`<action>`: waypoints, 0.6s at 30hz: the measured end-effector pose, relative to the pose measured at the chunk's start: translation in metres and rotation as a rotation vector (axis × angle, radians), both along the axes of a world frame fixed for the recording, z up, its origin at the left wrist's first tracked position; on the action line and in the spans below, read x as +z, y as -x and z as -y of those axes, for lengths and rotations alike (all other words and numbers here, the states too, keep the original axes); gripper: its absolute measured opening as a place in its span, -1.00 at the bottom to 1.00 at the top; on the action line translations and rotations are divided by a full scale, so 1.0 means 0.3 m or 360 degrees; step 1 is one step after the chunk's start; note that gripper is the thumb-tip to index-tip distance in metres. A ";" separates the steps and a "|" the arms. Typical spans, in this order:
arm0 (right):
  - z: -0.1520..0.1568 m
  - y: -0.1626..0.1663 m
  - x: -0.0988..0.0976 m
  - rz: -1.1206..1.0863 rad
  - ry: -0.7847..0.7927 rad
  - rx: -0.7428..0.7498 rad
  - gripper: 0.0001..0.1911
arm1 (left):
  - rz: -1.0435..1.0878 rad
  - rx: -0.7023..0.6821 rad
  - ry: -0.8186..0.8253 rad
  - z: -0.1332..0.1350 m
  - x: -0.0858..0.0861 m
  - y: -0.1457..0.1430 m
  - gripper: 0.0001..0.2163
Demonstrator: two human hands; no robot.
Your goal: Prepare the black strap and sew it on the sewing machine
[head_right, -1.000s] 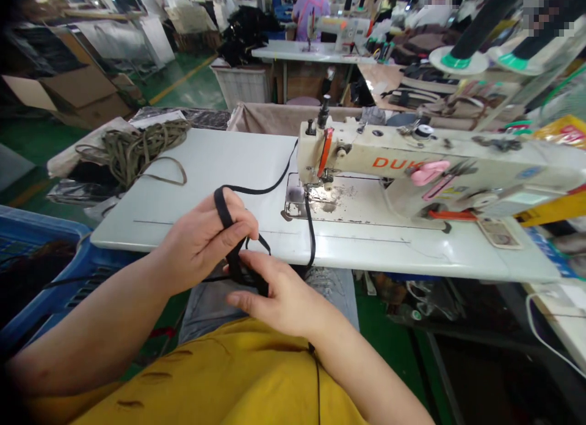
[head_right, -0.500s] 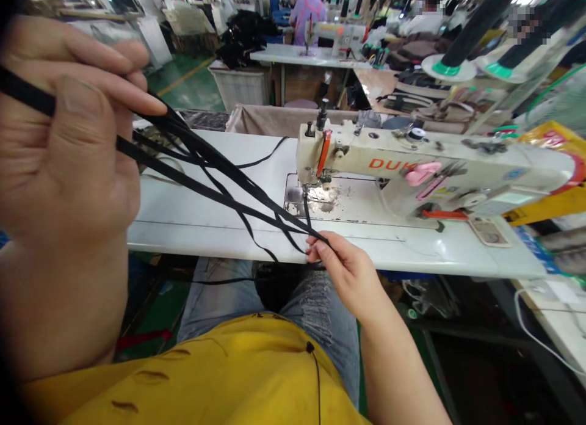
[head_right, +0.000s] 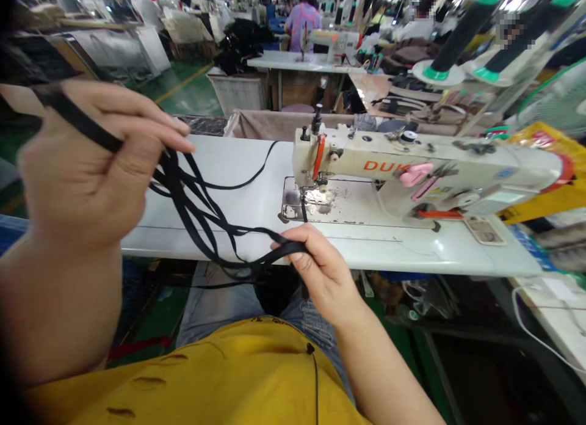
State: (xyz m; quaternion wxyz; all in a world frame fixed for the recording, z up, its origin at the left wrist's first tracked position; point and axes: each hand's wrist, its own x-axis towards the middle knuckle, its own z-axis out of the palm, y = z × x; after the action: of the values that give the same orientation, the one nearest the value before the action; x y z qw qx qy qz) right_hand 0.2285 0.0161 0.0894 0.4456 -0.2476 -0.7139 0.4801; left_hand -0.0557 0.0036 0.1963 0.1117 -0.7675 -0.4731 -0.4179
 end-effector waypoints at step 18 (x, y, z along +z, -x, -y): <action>0.004 0.139 -0.481 0.2049 -0.0366 0.0114 -0.66 | -0.1265 0.0024 0.0225 -0.053 -0.207 0.044 -0.82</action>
State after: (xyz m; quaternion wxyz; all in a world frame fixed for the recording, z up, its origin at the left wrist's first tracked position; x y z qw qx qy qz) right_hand 0.1869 0.0149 -0.0549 -0.0634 -0.4124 -0.8925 0.1712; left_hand -0.0688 0.0197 0.1341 0.2359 -0.8717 -0.4262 -0.0540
